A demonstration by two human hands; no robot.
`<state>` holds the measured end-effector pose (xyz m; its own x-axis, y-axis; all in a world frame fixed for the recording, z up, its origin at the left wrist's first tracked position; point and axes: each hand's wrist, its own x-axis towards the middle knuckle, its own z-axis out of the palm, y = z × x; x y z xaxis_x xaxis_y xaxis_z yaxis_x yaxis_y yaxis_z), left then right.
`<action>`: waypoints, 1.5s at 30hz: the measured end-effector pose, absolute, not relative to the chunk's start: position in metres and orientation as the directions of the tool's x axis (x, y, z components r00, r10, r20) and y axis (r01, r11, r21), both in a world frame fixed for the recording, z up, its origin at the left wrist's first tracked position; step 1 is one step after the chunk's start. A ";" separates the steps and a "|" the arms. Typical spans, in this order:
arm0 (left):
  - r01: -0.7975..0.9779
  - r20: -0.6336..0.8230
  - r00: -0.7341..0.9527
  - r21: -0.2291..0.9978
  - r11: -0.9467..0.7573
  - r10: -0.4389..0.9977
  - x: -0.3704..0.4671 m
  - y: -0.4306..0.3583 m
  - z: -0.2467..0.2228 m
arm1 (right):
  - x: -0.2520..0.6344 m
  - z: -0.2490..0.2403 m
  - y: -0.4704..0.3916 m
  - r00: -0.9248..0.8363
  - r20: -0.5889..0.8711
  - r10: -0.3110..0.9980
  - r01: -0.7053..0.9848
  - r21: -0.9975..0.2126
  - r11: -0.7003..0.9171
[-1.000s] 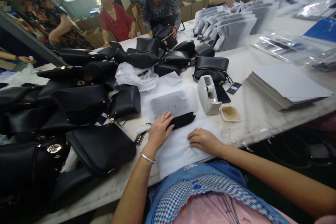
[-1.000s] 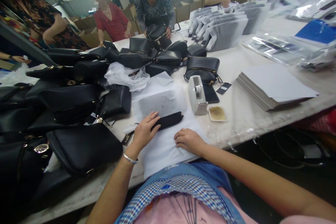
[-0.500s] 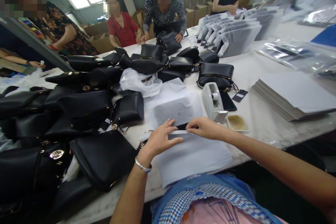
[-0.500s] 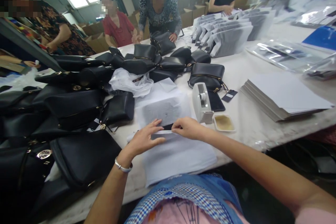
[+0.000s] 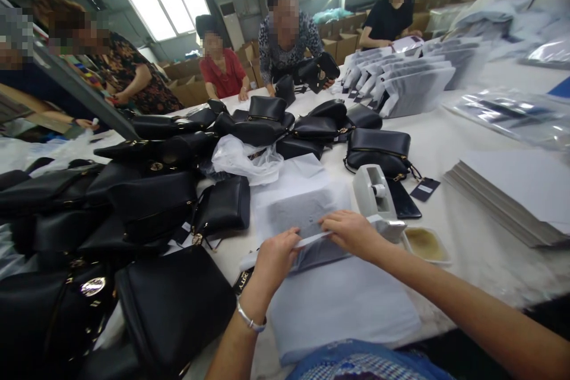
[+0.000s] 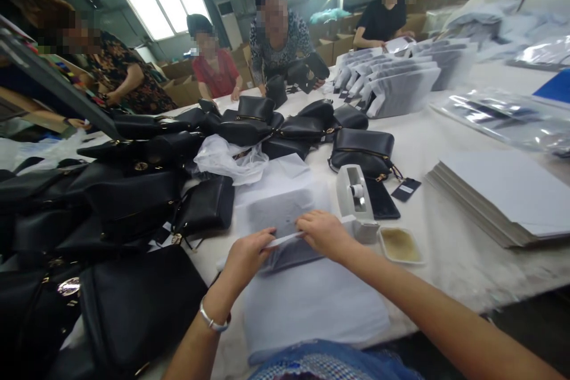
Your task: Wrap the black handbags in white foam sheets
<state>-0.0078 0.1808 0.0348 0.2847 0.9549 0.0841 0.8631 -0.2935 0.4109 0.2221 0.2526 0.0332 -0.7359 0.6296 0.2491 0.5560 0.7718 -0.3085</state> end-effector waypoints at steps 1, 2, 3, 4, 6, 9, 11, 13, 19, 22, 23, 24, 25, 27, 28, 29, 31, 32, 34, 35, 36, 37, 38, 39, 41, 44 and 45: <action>0.871 0.086 0.273 0.400 -0.285 0.958 -0.008 0.183 0.035 | 0.221 0.030 0.256 -0.727 0.254 0.638 0.565 -0.307 0.766; 0.877 0.090 0.266 0.391 -0.280 0.960 -0.008 0.184 0.034 | 0.220 0.027 0.260 -0.723 0.250 0.644 0.571 -0.307 0.761; 0.880 0.094 0.263 0.385 -0.279 0.960 -0.009 0.186 0.033 | 0.219 0.024 0.262 -0.724 0.242 0.646 0.576 -0.303 0.759; 0.882 0.098 0.259 0.381 -0.277 0.961 -0.009 0.187 0.032 | 0.218 0.022 0.264 -0.725 0.235 0.648 0.581 -0.297 0.758; 0.889 0.104 0.252 0.369 -0.272 0.962 -0.010 0.189 0.029 | 0.218 0.019 0.266 -0.729 0.224 0.647 0.587 -0.281 0.759; 0.897 0.109 0.246 0.351 -0.269 0.963 -0.012 0.190 0.026 | 0.220 0.014 0.268 -0.733 0.242 0.636 0.576 -0.277 0.769; 0.898 0.114 0.242 0.351 -0.267 0.964 -0.012 0.190 0.025 | 0.221 0.011 0.268 -0.724 0.266 0.637 0.570 -0.289 0.769; 0.906 0.122 0.217 0.345 -0.246 0.969 -0.012 0.191 0.025 | 0.221 0.009 0.269 -0.703 0.280 0.654 0.581 -0.305 0.755; 0.935 0.174 0.084 0.326 -0.138 0.981 -0.010 0.202 0.020 | 0.214 0.008 0.271 -0.626 0.294 0.722 0.619 -0.377 0.689; 0.944 0.261 0.077 0.293 -0.155 0.962 -0.009 0.203 0.020 | 0.212 0.007 0.271 -0.607 0.298 0.737 0.634 -0.377 0.675; 0.950 0.322 0.064 0.269 -0.156 0.945 -0.008 0.201 0.020 | 0.211 0.007 0.271 -0.603 0.296 0.741 0.642 -0.371 0.671; 0.957 0.394 0.046 0.246 -0.153 0.918 -0.005 0.198 0.019 | 0.211 0.007 0.271 -0.599 0.294 0.745 0.650 -0.364 0.667; 0.962 0.460 0.036 0.225 -0.156 0.887 -0.002 0.195 0.018 | 0.211 0.006 0.270 -0.597 0.294 0.747 0.655 -0.359 0.665; 0.956 0.512 0.082 0.203 -0.213 0.855 0.008 0.185 0.013 | 0.209 0.005 0.269 -0.592 0.302 0.747 0.661 -0.348 0.665; 0.945 0.494 0.131 0.201 -0.260 0.860 0.014 0.180 0.008 | 0.208 0.004 0.269 -0.588 0.309 0.747 0.665 -0.340 0.664; 0.930 0.458 0.186 0.203 -0.306 0.869 0.019 0.175 0.003 | 0.207 0.003 0.269 -0.581 0.314 0.751 0.674 -0.331 0.661; 0.916 0.379 0.254 0.203 -0.347 0.890 0.029 0.170 -0.007 | 0.204 0.003 0.271 -0.560 0.328 0.761 0.696 -0.313 0.647; 0.922 0.353 0.254 0.194 -0.336 0.901 0.032 0.169 -0.011 | 0.205 0.004 0.272 -0.548 0.343 0.763 0.704 -0.304 0.642; 0.944 0.321 0.228 0.160 -0.290 0.919 0.036 0.169 -0.016 | 0.211 0.009 0.275 -0.518 0.400 0.756 0.711 -0.290 0.641; 0.953 0.306 0.216 0.142 -0.269 0.927 0.036 0.171 -0.016 | 0.218 0.013 0.276 -0.492 0.442 0.750 0.716 -0.283 0.638; 0.960 0.292 0.205 0.128 -0.250 0.934 0.036 0.172 -0.016 | 0.229 0.017 0.276 -0.454 0.488 0.745 0.728 -0.278 0.626; 0.965 0.282 0.195 0.118 -0.235 0.940 0.036 0.174 -0.015 | 0.242 0.022 0.276 -0.404 0.530 0.746 0.748 -0.278 0.602; 0.967 0.272 0.190 0.113 -0.227 0.943 0.035 0.175 -0.013 | 0.258 0.025 0.274 -0.340 0.563 0.753 0.777 -0.283 0.562; 0.968 0.266 0.189 0.112 -0.225 0.945 0.035 0.176 -0.012 | 0.275 0.027 0.272 -0.262 0.590 0.764 0.813 -0.292 0.504; 0.967 0.262 0.194 0.111 -0.229 0.945 0.034 0.178 -0.010 | 0.309 0.025 0.266 -0.100 0.615 0.782 0.876 -0.318 0.363; 0.964 0.275 0.210 0.101 -0.246 0.938 0.033 0.180 -0.012 | 0.344 0.009 0.256 0.065 0.533 0.843 0.899 -0.399 0.183; 0.963 0.284 0.216 0.096 -0.252 0.934 0.032 0.180 -0.013 | 0.350 0.003 0.254 0.100 0.463 0.881 0.884 -0.448 0.136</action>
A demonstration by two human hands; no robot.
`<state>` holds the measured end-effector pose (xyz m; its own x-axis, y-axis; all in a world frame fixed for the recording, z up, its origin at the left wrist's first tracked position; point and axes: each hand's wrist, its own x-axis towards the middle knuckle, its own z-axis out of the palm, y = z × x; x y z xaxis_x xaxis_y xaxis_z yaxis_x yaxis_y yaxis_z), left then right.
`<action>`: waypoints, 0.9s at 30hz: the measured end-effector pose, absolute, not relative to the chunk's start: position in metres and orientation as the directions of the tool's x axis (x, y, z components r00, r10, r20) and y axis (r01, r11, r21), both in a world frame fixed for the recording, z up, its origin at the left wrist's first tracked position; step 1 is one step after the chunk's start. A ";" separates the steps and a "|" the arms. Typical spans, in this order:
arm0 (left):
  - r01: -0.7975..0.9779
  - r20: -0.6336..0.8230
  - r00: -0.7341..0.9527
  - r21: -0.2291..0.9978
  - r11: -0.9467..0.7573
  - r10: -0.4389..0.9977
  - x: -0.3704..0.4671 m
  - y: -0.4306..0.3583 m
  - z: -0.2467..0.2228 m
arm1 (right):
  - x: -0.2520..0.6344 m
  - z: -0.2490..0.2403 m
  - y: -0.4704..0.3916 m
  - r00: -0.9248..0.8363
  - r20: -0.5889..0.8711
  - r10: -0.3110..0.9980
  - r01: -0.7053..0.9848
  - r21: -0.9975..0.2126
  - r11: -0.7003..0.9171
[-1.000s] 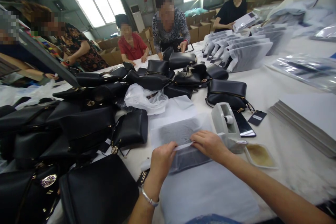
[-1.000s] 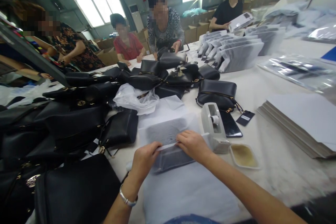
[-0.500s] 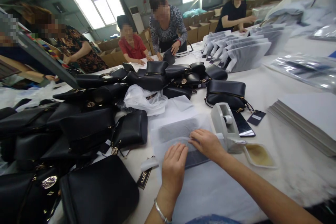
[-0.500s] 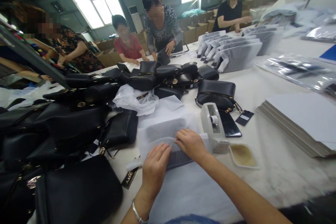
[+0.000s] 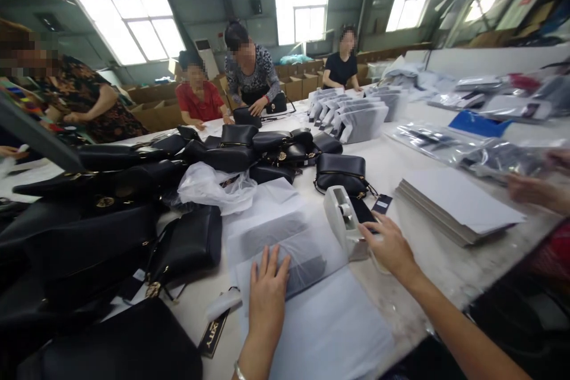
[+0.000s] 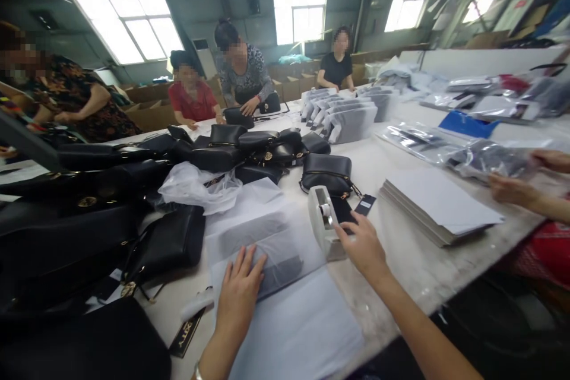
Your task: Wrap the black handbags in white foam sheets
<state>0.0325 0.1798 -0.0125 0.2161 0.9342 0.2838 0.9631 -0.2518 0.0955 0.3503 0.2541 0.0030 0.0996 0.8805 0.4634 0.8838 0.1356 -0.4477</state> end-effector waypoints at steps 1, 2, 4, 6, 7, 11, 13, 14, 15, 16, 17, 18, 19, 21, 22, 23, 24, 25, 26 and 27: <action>0.963 0.293 0.220 0.089 -0.256 0.930 0.032 0.180 -0.014 | 0.353 -0.003 0.253 0.132 0.380 0.915 0.859 -0.505 0.086; 0.963 0.304 0.222 0.083 -0.258 0.927 0.032 0.180 -0.015 | 0.354 -0.007 0.253 0.163 0.298 0.941 0.823 -0.567 0.037; 0.964 0.324 0.221 0.070 -0.256 0.920 0.031 0.179 -0.017 | 0.350 -0.010 0.254 0.208 0.178 0.962 0.722 -0.692 -0.027; 0.967 0.334 0.209 0.068 -0.245 0.919 0.031 0.179 -0.019 | 0.343 -0.005 0.254 0.252 0.136 0.958 0.599 -0.800 -0.044; 0.968 0.335 0.202 0.072 -0.239 0.920 0.031 0.179 -0.021 | 0.338 -0.002 0.253 0.279 0.136 0.951 0.545 -0.837 -0.040; 0.973 0.324 0.173 0.092 -0.213 0.930 0.031 0.178 -0.022 | 0.321 0.014 0.233 0.379 0.183 0.907 0.448 -0.894 -0.006; 0.972 0.317 0.177 0.091 -0.215 0.932 0.030 0.178 -0.022 | 0.314 0.018 0.217 0.420 0.182 0.889 0.365 -0.931 0.019; 0.971 0.314 0.183 0.090 -0.221 0.932 0.030 0.178 -0.021 | 0.311 0.019 0.209 0.447 0.166 0.879 0.305 -0.952 0.024; 0.969 0.309 0.191 0.090 -0.229 0.932 0.029 0.178 -0.021 | 0.308 0.019 0.202 0.469 0.142 0.872 0.247 -0.969 0.025; 0.968 0.305 0.198 0.090 -0.235 0.932 0.029 0.178 -0.020 | 0.307 0.018 0.195 0.481 0.112 0.870 0.195 -0.981 0.018; 0.967 0.300 0.201 0.088 -0.237 0.933 0.029 0.178 -0.020 | 0.305 0.016 0.189 0.483 0.074 0.873 0.147 -0.989 0.002; 0.968 0.295 0.203 0.085 -0.238 0.934 0.029 0.178 -0.019 | 0.304 0.014 0.185 0.470 0.021 0.882 0.096 -0.995 -0.028; 0.968 0.290 0.205 0.081 -0.237 0.935 0.029 0.178 -0.018 | 0.303 0.010 0.182 0.451 -0.044 0.892 0.034 -0.997 -0.066; 0.969 0.283 0.210 0.070 -0.238 0.936 0.029 0.178 -0.017 | 0.303 0.001 0.181 0.405 -0.180 0.896 -0.111 -0.983 -0.147; 0.968 0.283 0.216 0.065 -0.243 0.935 0.030 0.178 -0.016 | 0.304 -0.004 0.182 0.388 -0.233 0.891 -0.174 -0.969 -0.178; 0.967 0.284 0.222 0.061 -0.249 0.933 0.030 0.178 -0.016 | 0.305 -0.008 0.184 0.380 -0.264 0.886 -0.212 -0.958 -0.195; 0.966 0.287 0.226 0.060 -0.253 0.931 0.030 0.177 -0.015 | 0.307 -0.013 0.187 0.381 -0.271 0.884 -0.219 -0.955 -0.199; 0.965 0.292 0.228 0.060 -0.256 0.929 0.030 0.177 -0.015 | 0.309 -0.017 0.189 0.386 -0.256 0.886 -0.191 -0.962 -0.195; 0.964 0.297 0.229 0.062 -0.258 0.927 0.030 0.176 -0.015 | 0.312 -0.020 0.191 0.390 -0.228 0.892 -0.135 -0.973 -0.189; 0.964 0.300 0.229 0.065 -0.259 0.926 0.030 0.176 -0.015 | 0.316 -0.022 0.191 0.389 -0.192 0.901 -0.054 -0.981 -0.186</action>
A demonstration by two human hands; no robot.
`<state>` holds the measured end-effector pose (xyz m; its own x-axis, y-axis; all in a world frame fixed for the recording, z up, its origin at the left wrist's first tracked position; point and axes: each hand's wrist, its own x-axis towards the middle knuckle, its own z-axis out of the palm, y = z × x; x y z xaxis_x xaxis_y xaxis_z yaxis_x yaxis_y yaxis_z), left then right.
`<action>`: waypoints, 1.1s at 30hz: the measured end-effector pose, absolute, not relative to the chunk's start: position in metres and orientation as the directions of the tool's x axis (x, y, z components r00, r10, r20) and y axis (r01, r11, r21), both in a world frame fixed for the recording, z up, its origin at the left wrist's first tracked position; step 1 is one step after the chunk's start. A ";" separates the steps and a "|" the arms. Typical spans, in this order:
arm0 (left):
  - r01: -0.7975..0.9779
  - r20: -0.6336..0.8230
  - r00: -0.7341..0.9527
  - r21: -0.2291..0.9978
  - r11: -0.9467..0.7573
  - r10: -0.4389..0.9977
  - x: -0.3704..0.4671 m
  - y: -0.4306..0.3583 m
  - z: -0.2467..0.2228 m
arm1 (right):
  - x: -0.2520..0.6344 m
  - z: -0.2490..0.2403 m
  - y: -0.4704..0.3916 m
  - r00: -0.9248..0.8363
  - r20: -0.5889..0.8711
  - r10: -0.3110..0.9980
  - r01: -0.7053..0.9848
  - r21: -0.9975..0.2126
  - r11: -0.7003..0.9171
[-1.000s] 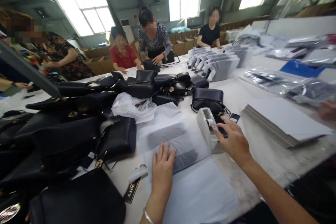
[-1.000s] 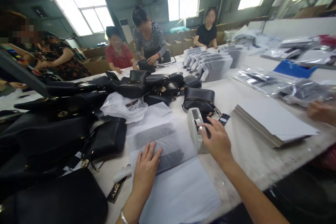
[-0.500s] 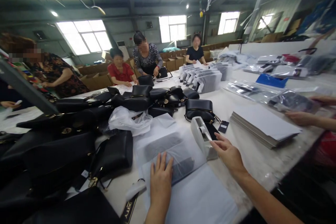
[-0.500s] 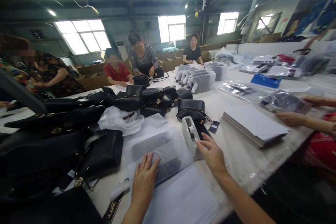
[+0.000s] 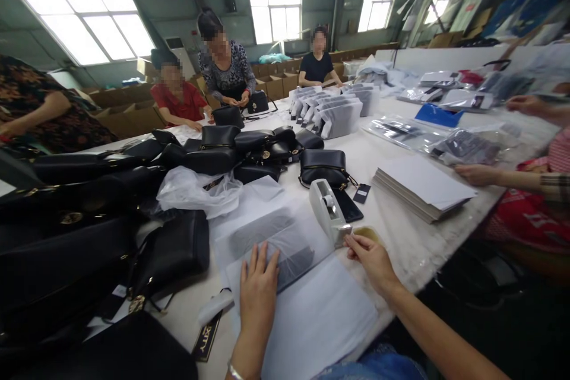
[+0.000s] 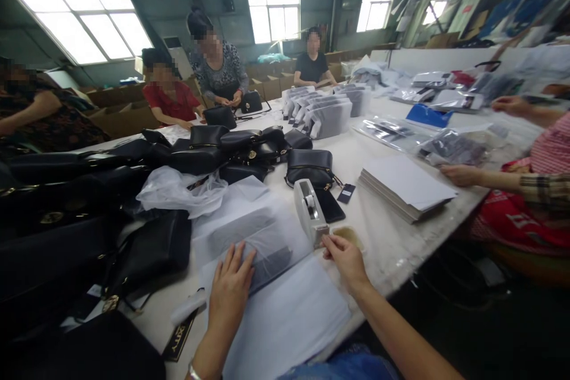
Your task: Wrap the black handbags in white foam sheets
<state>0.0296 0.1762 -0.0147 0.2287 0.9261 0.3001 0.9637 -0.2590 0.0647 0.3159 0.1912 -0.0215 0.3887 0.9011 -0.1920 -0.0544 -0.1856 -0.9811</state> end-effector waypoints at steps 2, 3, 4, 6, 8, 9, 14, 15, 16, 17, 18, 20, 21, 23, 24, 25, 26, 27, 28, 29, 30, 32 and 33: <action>0.964 0.301 0.227 0.068 -0.258 0.926 0.029 0.176 -0.015 | 0.323 -0.020 0.187 0.344 -0.125 0.931 0.146 -0.972 -0.185; 0.964 0.299 0.226 0.069 -0.257 0.927 0.029 0.176 -0.015 | 0.325 -0.015 0.184 0.296 -0.102 0.950 0.245 -0.953 -0.178; 0.964 0.295 0.225 0.070 -0.256 0.929 0.029 0.177 -0.014 | 0.327 -0.009 0.181 0.232 -0.076 0.970 0.333 -0.931 -0.153; 0.964 0.285 0.224 0.073 -0.254 0.932 0.029 0.177 -0.014 | 0.326 0.009 0.177 0.045 0.000 0.999 0.475 -0.880 -0.021; 0.964 0.281 0.222 0.081 -0.254 0.934 0.029 0.177 -0.013 | 0.319 0.032 0.184 -0.191 0.109 0.975 0.553 -0.809 0.199; 0.964 0.282 0.219 0.086 -0.252 0.934 0.030 0.177 -0.012 | 0.313 0.043 0.193 -0.312 0.151 0.938 0.566 -0.763 0.311; 0.963 0.316 0.193 0.121 -0.242 0.929 0.031 0.177 -0.014 | 0.267 0.070 0.270 -0.752 0.143 0.643 0.486 -0.539 0.688; 0.962 0.325 0.190 0.126 -0.241 0.926 0.031 0.177 -0.015 | 0.256 0.070 0.287 -0.796 0.118 0.594 0.478 -0.478 0.737; 0.962 0.335 0.186 0.129 -0.240 0.924 0.031 0.177 -0.016 | 0.245 0.068 0.303 -0.828 0.085 0.554 0.478 -0.409 0.777; 0.962 0.342 0.182 0.130 -0.239 0.922 0.031 0.177 -0.018 | 0.235 0.067 0.316 -0.850 0.042 0.525 0.483 -0.335 0.809; 0.963 0.347 0.180 0.130 -0.237 0.921 0.031 0.177 -0.019 | 0.226 0.065 0.327 -0.864 -0.012 0.503 0.489 -0.257 0.834; 0.964 0.356 0.174 0.126 -0.232 0.918 0.031 0.178 -0.021 | 0.211 0.063 0.343 -0.871 -0.123 0.476 0.490 -0.122 0.863; 0.965 0.358 0.173 0.122 -0.230 0.917 0.030 0.178 -0.022 | 0.205 0.063 0.348 -0.866 -0.166 0.471 0.487 -0.073 0.870; 0.967 0.358 0.176 0.114 -0.230 0.917 0.030 0.178 -0.023 | 0.198 0.063 0.355 -0.848 -0.210 0.486 0.498 -0.001 0.867; 0.966 0.357 0.178 0.113 -0.231 0.917 0.030 0.178 -0.023 | 0.196 0.063 0.358 -0.834 -0.213 0.509 0.517 0.020 0.855; 0.966 0.354 0.178 0.115 -0.231 0.918 0.030 0.178 -0.023 | 0.197 0.064 0.361 -0.808 -0.198 0.555 0.561 0.029 0.827; 0.965 0.351 0.177 0.120 -0.231 0.920 0.029 0.178 -0.023 | 0.200 0.064 0.364 -0.767 -0.170 0.619 0.624 0.032 0.781; 0.965 0.347 0.175 0.127 -0.231 0.921 0.029 0.178 -0.023 | 0.205 0.064 0.367 -0.712 -0.131 0.690 0.693 0.025 0.720; 0.964 0.345 0.172 0.135 -0.230 0.923 0.029 0.178 -0.023 | 0.213 0.065 0.369 -0.648 -0.084 0.757 0.759 0.009 0.651; 0.963 0.341 0.169 0.141 -0.228 0.925 0.029 0.178 -0.022 | 0.223 0.065 0.369 -0.581 -0.039 0.813 0.814 -0.005 0.581; 0.963 0.338 0.168 0.144 -0.227 0.926 0.029 0.178 -0.022 | 0.237 0.065 0.367 -0.518 0.002 0.855 0.855 -0.007 0.518; 0.963 0.338 0.174 0.138 -0.232 0.925 0.029 0.179 -0.022 | 0.270 0.063 0.355 -0.393 0.104 0.914 0.917 -0.033 0.398; 0.963 0.340 0.181 0.130 -0.236 0.923 0.029 0.179 -0.022 | 0.288 0.061 0.345 -0.316 0.168 0.934 0.939 -0.086 0.333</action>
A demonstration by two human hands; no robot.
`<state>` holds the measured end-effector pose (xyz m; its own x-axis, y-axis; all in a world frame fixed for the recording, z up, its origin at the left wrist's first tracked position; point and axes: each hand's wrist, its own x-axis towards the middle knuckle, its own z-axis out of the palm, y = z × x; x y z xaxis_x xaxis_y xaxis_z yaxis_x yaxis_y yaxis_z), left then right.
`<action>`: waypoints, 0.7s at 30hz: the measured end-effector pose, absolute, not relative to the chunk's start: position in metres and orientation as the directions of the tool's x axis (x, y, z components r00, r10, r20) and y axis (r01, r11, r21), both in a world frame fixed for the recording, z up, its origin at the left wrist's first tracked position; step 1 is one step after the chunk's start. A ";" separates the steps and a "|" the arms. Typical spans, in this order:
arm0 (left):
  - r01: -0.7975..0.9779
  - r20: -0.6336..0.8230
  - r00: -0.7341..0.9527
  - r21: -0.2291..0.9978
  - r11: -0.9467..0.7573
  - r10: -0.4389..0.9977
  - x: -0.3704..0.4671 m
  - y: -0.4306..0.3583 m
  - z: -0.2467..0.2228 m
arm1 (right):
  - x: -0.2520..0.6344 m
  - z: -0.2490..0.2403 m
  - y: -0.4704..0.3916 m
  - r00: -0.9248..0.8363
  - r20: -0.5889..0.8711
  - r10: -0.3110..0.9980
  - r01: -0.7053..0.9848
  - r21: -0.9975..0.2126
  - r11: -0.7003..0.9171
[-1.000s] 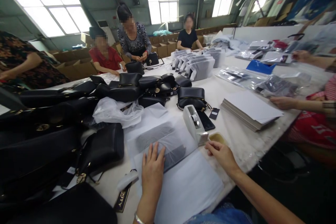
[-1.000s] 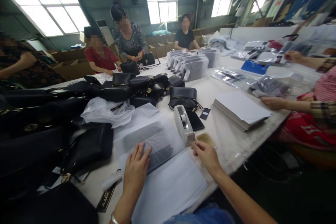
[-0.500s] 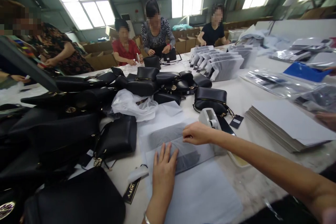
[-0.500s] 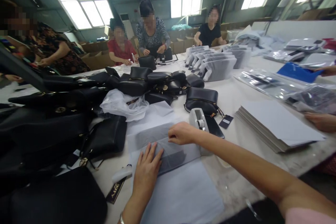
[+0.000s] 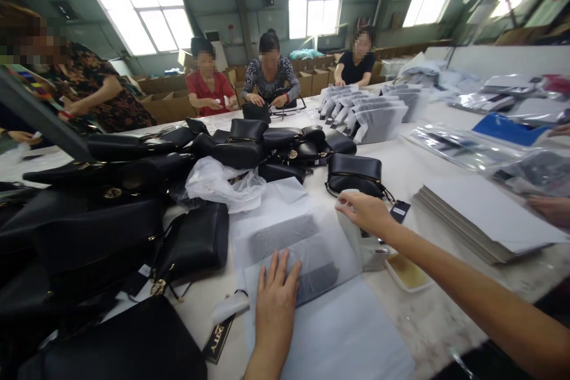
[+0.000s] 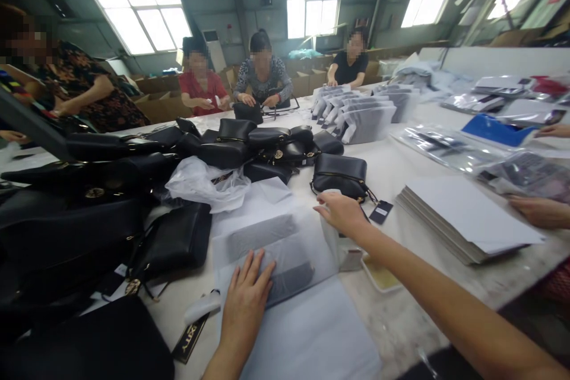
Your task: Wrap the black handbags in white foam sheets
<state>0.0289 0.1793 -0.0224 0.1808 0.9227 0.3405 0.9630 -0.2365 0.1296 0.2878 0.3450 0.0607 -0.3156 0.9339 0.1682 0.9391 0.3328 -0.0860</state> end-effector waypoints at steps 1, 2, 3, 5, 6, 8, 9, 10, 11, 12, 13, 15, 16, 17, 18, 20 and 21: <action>0.963 0.343 0.187 0.122 -0.241 0.921 0.029 0.179 -0.022 | 0.305 0.057 0.333 -0.228 0.235 0.945 0.949 -0.161 0.269; 0.963 0.344 0.190 0.118 -0.243 0.920 0.029 0.180 -0.022 | 0.321 0.052 0.320 -0.140 0.287 0.948 0.944 -0.249 0.215; 0.963 0.344 0.189 0.118 -0.242 0.920 0.028 0.180 -0.022 | 0.335 0.045 0.306 -0.057 0.313 0.948 0.927 -0.337 0.166; 0.963 0.339 0.185 0.123 -0.239 0.923 0.028 0.180 -0.022 | 0.353 0.032 0.282 0.059 0.261 0.964 0.874 -0.481 0.076; 0.963 0.336 0.188 0.122 -0.241 0.923 0.028 0.180 -0.023 | 0.357 0.026 0.273 0.092 0.197 0.976 0.841 -0.541 0.030; 0.960 0.333 0.210 0.105 -0.258 0.919 0.027 0.179 -0.023 | 0.357 0.016 0.260 0.124 0.063 0.990 0.755 -0.653 -0.053; 0.960 0.332 0.221 0.095 -0.265 0.917 0.026 0.179 -0.023 | 0.354 0.013 0.257 0.133 0.017 0.991 0.703 -0.706 -0.082; 0.959 0.331 0.226 0.086 -0.268 0.916 0.026 0.179 -0.023 | 0.350 0.012 0.255 0.143 -0.009 0.990 0.648 -0.755 -0.100; 0.960 0.331 0.226 0.082 -0.266 0.916 0.026 0.179 -0.023 | 0.345 0.012 0.253 0.163 -0.014 0.987 0.592 -0.798 -0.109; 0.962 0.331 0.222 0.080 -0.262 0.917 0.026 0.179 -0.023 | 0.340 0.013 0.252 0.187 -0.002 0.982 0.544 -0.833 -0.106; 0.962 0.333 0.219 0.081 -0.259 0.917 0.026 0.179 -0.022 | 0.336 0.015 0.249 0.212 0.026 0.977 0.509 -0.856 -0.087; 0.962 0.341 0.216 0.088 -0.260 0.915 0.026 0.178 -0.020 | 0.327 0.021 0.239 0.261 0.117 0.958 0.473 -0.881 -0.021; 0.960 0.346 0.219 0.091 -0.265 0.912 0.026 0.177 -0.019 | 0.324 0.025 0.232 0.285 0.158 0.946 0.459 -0.889 0.010; 0.959 0.349 0.220 0.094 -0.268 0.911 0.026 0.177 -0.018 | 0.320 0.027 0.223 0.305 0.180 0.935 0.432 -0.901 0.032; 0.958 0.349 0.222 0.096 -0.271 0.910 0.026 0.177 -0.017 | 0.316 0.029 0.214 0.327 0.177 0.928 0.387 -0.921 0.039; 0.958 0.342 0.222 0.098 -0.270 0.913 0.026 0.176 -0.017 | 0.310 0.028 0.196 0.357 0.093 0.929 0.256 -0.967 -0.001; 0.958 0.337 0.221 0.099 -0.268 0.915 0.026 0.176 -0.016 | 0.308 0.025 0.189 0.362 0.023 0.932 0.179 -0.983 -0.045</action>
<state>0.0258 0.1761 -0.0163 0.2208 0.9153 0.3368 0.9585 -0.2676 0.0988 0.3080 0.1889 0.0248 0.3620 0.9319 0.0229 0.1786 -0.0452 -0.9829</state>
